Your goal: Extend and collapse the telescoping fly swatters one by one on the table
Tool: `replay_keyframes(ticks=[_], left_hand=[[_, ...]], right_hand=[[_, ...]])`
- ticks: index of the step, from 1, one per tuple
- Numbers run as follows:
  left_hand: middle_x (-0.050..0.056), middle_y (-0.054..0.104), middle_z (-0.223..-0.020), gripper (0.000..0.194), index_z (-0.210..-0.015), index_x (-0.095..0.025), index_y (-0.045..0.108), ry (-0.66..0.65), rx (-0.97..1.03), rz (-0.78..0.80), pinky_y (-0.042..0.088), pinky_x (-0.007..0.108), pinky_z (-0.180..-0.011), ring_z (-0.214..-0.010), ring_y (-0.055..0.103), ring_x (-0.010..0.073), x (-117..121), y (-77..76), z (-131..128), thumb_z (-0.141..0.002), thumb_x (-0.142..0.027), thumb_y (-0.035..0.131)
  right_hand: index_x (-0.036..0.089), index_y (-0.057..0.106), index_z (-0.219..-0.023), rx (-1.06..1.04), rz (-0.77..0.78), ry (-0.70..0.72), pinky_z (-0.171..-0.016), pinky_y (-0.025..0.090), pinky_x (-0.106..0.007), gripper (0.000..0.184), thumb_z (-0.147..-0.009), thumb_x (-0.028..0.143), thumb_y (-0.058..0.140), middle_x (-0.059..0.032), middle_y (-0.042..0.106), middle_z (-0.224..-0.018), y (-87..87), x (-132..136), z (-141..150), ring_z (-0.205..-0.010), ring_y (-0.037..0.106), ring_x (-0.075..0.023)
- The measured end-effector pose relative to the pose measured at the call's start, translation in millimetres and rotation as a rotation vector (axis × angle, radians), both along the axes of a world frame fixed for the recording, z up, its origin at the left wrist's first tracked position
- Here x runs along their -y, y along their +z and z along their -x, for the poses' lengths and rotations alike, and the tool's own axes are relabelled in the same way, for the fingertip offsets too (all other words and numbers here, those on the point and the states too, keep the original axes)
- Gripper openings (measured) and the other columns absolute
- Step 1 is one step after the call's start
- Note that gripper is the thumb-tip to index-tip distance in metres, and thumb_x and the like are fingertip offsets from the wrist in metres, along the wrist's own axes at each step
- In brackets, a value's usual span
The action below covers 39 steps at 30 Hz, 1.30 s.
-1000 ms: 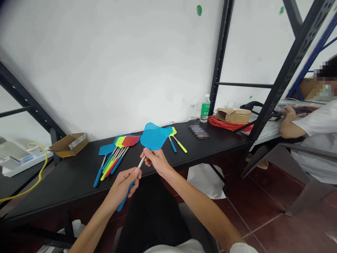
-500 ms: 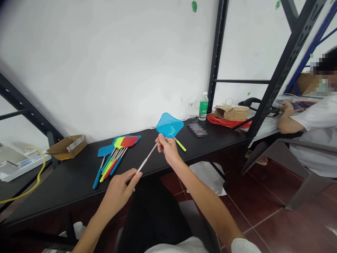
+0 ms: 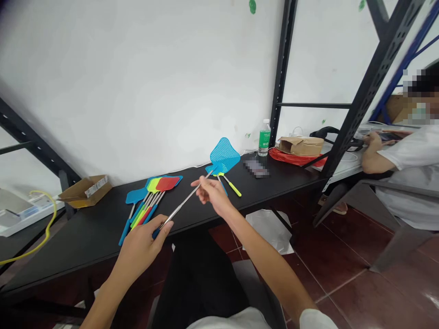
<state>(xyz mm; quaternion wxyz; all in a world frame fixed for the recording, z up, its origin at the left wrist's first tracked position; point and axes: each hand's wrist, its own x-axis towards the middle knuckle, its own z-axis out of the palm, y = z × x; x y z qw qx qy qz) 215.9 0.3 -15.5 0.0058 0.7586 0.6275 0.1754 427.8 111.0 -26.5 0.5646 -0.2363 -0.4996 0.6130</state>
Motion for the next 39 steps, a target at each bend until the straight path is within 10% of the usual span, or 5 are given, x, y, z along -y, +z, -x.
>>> replay_keyframes(ticks=[5,20,39], left_hand=[[-0.002,0.063,-0.066,0.037,-0.113,-0.028,0.061,-0.009,0.052,0.021,0.027,0.028,-0.057,-0.059,0.057,0.0196,0.8,3.5,-1.7,-0.102,-0.05,0.033],[-0.004,0.045,-0.06,0.039,-0.079,-0.024,0.047,-0.143,0.137,0.123,0.023,0.03,-0.059,-0.058,0.047,0.0179,3.5,5.5,-10.5,-0.103,-0.049,0.03],[-0.002,0.051,-0.063,0.04,-0.079,-0.024,0.046,-0.191,0.084,0.174,0.022,0.033,-0.061,-0.061,0.052,0.0193,6.4,5.9,-12.9,-0.104,-0.049,0.027]], right_hand=[[0.015,0.075,-0.081,0.103,-0.031,0.026,-0.045,0.037,-0.023,0.053,-0.083,0.067,0.063,-0.002,0.061,-0.064,-9.7,9.1,20.4,-0.049,0.051,-0.0092],[0.016,0.067,-0.066,-0.006,0.021,-0.088,-0.044,0.032,-0.024,0.053,-0.079,0.067,0.066,0.0007,0.051,-0.051,-12.4,3.9,22.0,-0.046,0.045,-0.0093],[0.017,0.065,-0.064,-0.076,0.047,-0.236,-0.043,0.03,-0.024,0.05,-0.072,0.065,0.076,0.0024,0.046,-0.051,-6.8,-22.7,-17.9,-0.047,0.044,-0.0096]])
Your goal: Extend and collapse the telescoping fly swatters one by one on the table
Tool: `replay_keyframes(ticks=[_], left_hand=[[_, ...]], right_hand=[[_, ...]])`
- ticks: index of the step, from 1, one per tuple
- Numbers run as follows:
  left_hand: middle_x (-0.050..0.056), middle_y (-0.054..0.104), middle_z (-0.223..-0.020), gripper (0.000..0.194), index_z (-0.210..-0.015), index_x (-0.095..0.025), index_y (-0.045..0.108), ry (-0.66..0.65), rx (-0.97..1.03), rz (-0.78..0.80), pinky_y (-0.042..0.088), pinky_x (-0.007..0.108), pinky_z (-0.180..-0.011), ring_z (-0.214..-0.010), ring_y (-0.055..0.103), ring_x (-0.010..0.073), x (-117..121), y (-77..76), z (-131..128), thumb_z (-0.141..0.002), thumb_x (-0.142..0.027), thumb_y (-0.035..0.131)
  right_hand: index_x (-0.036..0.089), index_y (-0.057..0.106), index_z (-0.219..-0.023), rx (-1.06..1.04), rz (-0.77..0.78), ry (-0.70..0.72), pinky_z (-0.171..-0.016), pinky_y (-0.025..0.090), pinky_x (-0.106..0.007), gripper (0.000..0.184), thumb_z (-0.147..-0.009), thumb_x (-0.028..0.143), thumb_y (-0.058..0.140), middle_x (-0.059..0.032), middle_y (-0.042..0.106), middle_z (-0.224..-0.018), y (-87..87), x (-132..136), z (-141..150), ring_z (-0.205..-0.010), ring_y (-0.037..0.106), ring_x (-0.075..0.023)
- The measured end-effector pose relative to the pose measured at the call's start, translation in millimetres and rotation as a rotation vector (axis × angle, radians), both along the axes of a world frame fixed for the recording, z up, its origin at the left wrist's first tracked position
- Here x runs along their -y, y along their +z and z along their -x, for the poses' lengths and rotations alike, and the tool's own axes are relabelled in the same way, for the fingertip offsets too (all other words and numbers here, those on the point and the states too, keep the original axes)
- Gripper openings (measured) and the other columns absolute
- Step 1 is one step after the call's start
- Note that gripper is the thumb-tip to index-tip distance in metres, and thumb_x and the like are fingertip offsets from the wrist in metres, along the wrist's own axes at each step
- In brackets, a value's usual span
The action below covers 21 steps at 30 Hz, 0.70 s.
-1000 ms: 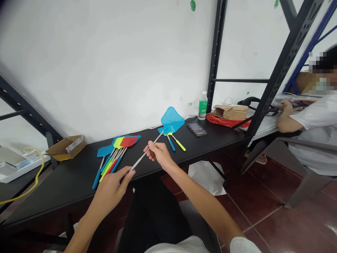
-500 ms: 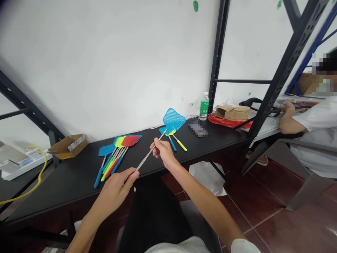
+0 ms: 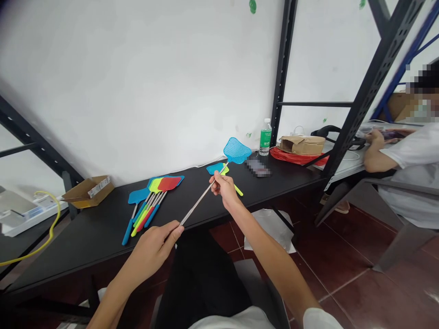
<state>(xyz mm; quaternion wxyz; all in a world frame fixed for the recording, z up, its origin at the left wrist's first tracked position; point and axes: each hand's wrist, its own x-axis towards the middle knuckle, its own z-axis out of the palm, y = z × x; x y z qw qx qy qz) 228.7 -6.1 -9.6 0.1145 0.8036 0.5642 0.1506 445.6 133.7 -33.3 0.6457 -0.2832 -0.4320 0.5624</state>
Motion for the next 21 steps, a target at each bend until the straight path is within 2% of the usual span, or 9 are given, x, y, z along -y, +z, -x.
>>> replay_keyframes(ticks=[11,21], left_hand=[[0.0,0.056,-0.065,0.041,-0.079,-0.024,0.048,-0.02,-0.073,-0.028,0.023,0.033,-0.061,-0.065,0.056,0.0222,-1.0,-1.0,3.3,-0.104,-0.049,0.026],[-0.001,0.054,-0.064,0.042,-0.076,-0.024,0.047,-0.047,-0.092,-0.029,0.023,0.032,-0.061,-0.062,0.054,0.0207,-0.4,-1.5,5.0,-0.104,-0.049,0.027]], right_hand=[[0.017,0.062,-0.065,-0.017,0.035,-0.064,-0.043,0.032,-0.024,0.05,-0.07,0.065,0.078,0.0031,0.045,-0.053,-4.3,-11.0,-17.9,-0.049,0.046,-0.0095],[0.018,0.062,-0.064,-0.038,0.085,-0.142,-0.041,0.033,-0.023,0.051,-0.068,0.066,0.08,0.0024,0.045,-0.053,-7.8,-23.9,-37.4,-0.049,0.047,-0.0105]])
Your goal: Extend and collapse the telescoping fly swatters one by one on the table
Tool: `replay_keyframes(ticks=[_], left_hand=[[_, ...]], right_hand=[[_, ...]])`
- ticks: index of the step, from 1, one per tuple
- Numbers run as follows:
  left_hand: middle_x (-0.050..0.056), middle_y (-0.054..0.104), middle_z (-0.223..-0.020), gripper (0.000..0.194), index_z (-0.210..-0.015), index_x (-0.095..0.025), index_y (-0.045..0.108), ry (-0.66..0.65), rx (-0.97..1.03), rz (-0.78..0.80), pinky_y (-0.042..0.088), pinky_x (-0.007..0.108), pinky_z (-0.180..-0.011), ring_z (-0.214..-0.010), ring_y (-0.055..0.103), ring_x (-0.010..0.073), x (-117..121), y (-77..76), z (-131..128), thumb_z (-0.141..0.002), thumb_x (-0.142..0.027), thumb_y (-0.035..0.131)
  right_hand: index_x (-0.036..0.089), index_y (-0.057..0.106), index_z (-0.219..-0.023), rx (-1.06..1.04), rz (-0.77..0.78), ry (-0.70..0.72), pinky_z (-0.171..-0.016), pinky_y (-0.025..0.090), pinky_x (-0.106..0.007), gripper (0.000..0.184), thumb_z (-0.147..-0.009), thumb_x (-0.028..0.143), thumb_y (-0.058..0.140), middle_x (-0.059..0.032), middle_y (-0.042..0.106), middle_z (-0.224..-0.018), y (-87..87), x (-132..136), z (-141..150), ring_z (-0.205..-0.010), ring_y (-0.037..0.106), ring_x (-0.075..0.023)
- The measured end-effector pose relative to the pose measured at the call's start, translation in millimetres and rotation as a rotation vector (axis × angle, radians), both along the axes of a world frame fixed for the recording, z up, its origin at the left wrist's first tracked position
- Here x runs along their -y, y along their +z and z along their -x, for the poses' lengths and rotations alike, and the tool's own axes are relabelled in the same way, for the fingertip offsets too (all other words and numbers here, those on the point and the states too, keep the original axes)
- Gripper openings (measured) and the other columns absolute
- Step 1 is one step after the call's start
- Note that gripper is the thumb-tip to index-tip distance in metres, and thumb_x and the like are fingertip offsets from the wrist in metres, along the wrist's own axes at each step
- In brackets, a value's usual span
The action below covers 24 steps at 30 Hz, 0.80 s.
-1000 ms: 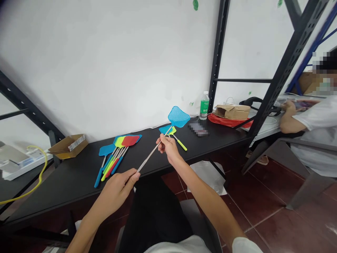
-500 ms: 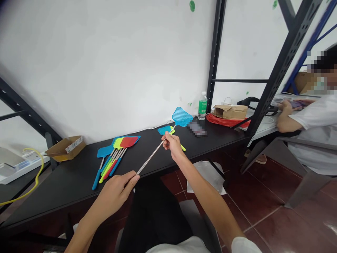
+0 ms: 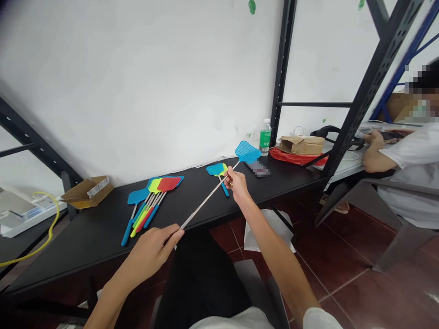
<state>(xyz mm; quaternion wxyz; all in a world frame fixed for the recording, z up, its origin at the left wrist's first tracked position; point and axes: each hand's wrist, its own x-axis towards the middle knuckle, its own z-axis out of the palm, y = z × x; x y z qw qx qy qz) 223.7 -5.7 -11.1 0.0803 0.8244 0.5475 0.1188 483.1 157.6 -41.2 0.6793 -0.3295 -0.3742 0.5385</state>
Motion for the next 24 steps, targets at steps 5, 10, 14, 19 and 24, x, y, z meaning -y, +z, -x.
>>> replay_keyframes(ticks=[5,10,14,19,24], left_hand=[[-0.001,0.052,-0.063,0.043,-0.076,-0.024,0.047,-0.014,-0.017,-0.006,0.024,0.032,-0.062,-0.062,0.053,0.0203,1.5,1.6,1.6,-0.104,-0.049,0.027],[-0.001,0.051,-0.063,0.043,-0.075,-0.024,0.046,-0.031,-0.023,-0.009,0.024,0.032,-0.062,-0.062,0.052,0.0201,2.8,5.9,2.6,-0.104,-0.049,0.027],[-0.001,0.049,-0.062,0.043,-0.073,-0.024,0.045,-0.03,-0.008,0.0,0.023,0.032,-0.06,-0.061,0.05,0.0195,2.8,8.1,5.8,-0.104,-0.049,0.029],[-0.002,0.053,-0.063,0.042,-0.073,-0.024,0.047,-0.042,0.02,0.027,0.026,0.031,-0.061,-0.062,0.051,0.019,3.4,9.0,13.7,-0.103,-0.048,0.031],[-0.001,0.061,-0.068,0.042,-0.081,-0.025,0.057,0.041,-0.009,0.027,0.032,0.03,-0.064,-0.067,0.058,0.0203,-2.8,8.9,29.5,-0.102,-0.05,0.032]], right_hand=[[0.018,0.061,-0.064,-0.024,0.013,-0.025,-0.042,0.033,-0.023,0.051,-0.066,0.063,0.083,0.0032,0.045,-0.052,4.9,0.1,-7.5,-0.049,0.047,-0.0098],[0.019,0.059,-0.066,-0.03,0.024,-0.072,-0.042,0.033,-0.024,0.048,-0.067,0.061,0.082,0.0039,0.044,-0.051,6.8,-0.5,-12.8,-0.048,0.046,-0.0106],[0.019,0.059,-0.067,-0.057,0.028,-0.103,-0.042,0.034,-0.024,0.047,-0.069,0.061,0.082,0.0043,0.045,-0.052,5.3,-4.0,-21.6,-0.048,0.048,-0.0104],[0.02,0.057,-0.067,-0.044,0.054,-0.154,-0.043,0.034,-0.024,0.046,-0.072,0.06,0.079,0.0053,0.043,-0.052,5.9,-7.8,-36.6,-0.047,0.047,-0.0101],[0.019,0.06,-0.07,-0.018,0.059,-0.078,-0.043,0.034,-0.024,0.046,-0.069,0.06,0.081,0.0041,0.047,-0.055,4.9,-6.9,-35.9,-0.049,0.049,-0.0103]])
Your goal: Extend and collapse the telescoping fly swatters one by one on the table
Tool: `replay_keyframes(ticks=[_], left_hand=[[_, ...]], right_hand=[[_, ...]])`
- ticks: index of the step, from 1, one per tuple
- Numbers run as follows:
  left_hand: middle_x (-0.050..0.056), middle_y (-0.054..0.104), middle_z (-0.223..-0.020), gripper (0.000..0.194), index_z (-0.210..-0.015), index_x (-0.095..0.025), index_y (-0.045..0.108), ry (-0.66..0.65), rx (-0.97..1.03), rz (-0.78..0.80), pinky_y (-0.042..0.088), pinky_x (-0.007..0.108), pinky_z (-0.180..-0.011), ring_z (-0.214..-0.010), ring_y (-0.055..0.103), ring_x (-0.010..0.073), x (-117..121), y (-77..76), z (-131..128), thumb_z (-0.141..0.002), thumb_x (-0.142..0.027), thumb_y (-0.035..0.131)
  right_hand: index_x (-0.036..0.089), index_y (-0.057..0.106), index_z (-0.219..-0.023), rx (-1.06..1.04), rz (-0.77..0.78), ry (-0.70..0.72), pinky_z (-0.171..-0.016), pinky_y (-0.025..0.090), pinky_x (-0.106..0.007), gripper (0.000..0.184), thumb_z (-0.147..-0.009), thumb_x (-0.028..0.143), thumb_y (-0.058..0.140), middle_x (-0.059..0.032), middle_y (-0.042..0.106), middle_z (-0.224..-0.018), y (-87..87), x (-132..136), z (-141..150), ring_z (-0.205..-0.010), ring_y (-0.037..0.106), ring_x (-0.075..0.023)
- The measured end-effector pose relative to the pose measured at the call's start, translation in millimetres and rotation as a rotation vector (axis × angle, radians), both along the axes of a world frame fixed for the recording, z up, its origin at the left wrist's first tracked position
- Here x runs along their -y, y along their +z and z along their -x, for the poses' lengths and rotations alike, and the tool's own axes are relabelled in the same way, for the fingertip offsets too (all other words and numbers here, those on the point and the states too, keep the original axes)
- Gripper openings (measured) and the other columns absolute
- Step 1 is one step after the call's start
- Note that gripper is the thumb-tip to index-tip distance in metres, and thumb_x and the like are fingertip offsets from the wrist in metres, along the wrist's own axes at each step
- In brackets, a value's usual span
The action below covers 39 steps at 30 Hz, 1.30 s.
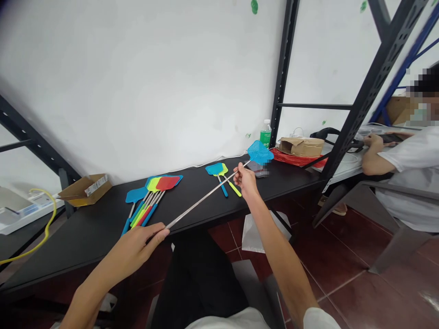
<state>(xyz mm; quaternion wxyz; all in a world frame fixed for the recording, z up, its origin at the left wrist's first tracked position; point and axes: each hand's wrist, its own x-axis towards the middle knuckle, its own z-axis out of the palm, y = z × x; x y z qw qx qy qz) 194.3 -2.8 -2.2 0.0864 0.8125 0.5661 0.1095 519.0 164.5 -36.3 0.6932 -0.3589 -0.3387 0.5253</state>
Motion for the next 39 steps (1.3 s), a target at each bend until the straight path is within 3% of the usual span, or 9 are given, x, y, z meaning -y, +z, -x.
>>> replay_keyframes(ticks=[5,8,10,13,16,21,25,31,39], left_hand=[[0.008,0.073,-0.108,0.031,-0.11,-0.025,0.066,0.156,0.015,-0.369,0.042,0.036,-0.084,-0.097,0.064,0.0278,-5.5,5.1,10.9,-0.097,-0.046,0.046],[0.009,0.072,-0.108,0.029,-0.107,-0.023,0.067,0.182,0.163,-0.544,0.043,0.038,-0.091,-0.101,0.064,0.0274,-2.0,9.0,4.8,-0.095,-0.042,0.049],[0.006,0.073,-0.095,0.028,-0.102,-0.023,0.068,0.17,0.331,-0.446,0.048,0.033,-0.081,-0.088,0.066,0.0233,-0.1,7.9,-1.0,-0.095,-0.045,0.051],[0.001,0.067,-0.071,0.033,-0.099,-0.022,0.069,0.118,0.555,-0.12,0.046,0.027,-0.061,-0.065,0.062,0.0181,-4.5,-1.5,-6.0,-0.093,-0.05,0.053],[-0.001,0.06,-0.062,0.039,-0.096,-0.02,0.066,0.127,0.807,0.07,0.044,0.026,-0.055,-0.055,0.056,0.0147,-16.1,-13.5,-6.1,-0.093,-0.055,0.052],[-0.002,0.053,-0.055,0.048,-0.074,-0.02,0.054,0.217,1.272,0.101,0.039,0.026,-0.049,-0.049,0.047,0.0129,-23.0,-14.3,-5.2,-0.095,-0.062,0.041],[-0.003,0.036,-0.046,0.054,-0.054,-0.024,0.034,0.218,1.461,0.091,0.033,0.03,-0.049,-0.044,0.036,0.0122,-14.8,-3.8,-6.4,-0.098,-0.054,0.035],[-0.003,0.034,-0.042,0.051,-0.049,-0.024,0.033,0.115,1.388,0.116,0.028,0.032,-0.051,-0.043,0.03,0.0122,-11.5,-4.1,-3.3,-0.098,-0.036,0.043],[-0.002,0.04,-0.048,0.053,-0.051,-0.022,0.037,-0.004,0.849,0.069,0.031,0.03,-0.055,-0.051,0.039,0.0131,3.0,-3.3,-17.8,-0.1,-0.043,0.039]], right_hand=[[0.019,0.063,-0.072,-0.02,-0.008,0.04,-0.044,0.034,-0.024,0.044,-0.07,0.059,0.08,0.0024,0.051,-0.059,2.2,5.3,10.3,-0.051,0.051,-0.0106],[0.019,0.062,-0.072,-0.051,-0.02,0.002,-0.044,0.034,-0.025,0.043,-0.072,0.059,0.079,0.0026,0.051,-0.059,6.4,9.8,17.1,-0.05,0.051,-0.0104],[0.019,0.062,-0.073,-0.057,-0.031,-0.005,-0.045,0.034,-0.025,0.042,-0.074,0.059,0.076,0.0023,0.052,-0.06,9.2,13.4,22.4,-0.05,0.052,-0.0108],[0.02,0.062,-0.074,-0.064,-0.051,0.0,-0.045,0.035,-0.026,0.041,-0.076,0.059,0.074,0.0014,0.054,-0.061,12.6,19.4,30.9,-0.05,0.053,-0.0115],[0.02,0.063,-0.074,-0.102,-0.054,0.028,-0.045,0.035,-0.026,0.037,-0.076,0.054,0.075,0.0017,0.054,-0.061,16.4,25.9,38.2,-0.05,0.052,-0.0111],[0.019,0.064,-0.073,-0.137,-0.047,0.094,-0.044,0.033,-0.026,0.031,-0.075,0.047,0.076,0.0019,0.052,-0.059,22.7,37.0,47.6,-0.049,0.051,-0.0108],[0.019,0.064,-0.072,-0.118,-0.061,0.129,-0.044,0.031,-0.027,0.03,-0.077,0.046,0.076,0.0015,0.052,-0.058,25.6,44.1,54.6,-0.048,0.049,-0.0112],[0.018,0.067,-0.073,-0.088,-0.099,0.161,-0.043,0.03,-0.026,0.042,-0.079,0.058,0.073,0.0012,0.052,-0.057,25.6,45.6,58.2,-0.047,0.048,-0.0103],[0.018,0.062,-0.068,-0.137,-0.045,0.072,-0.041,0.034,-0.023,0.041,-0.079,0.055,0.077,0.0031,0.05,-0.052,12.9,24.3,41.5,-0.045,0.047,-0.0093]])
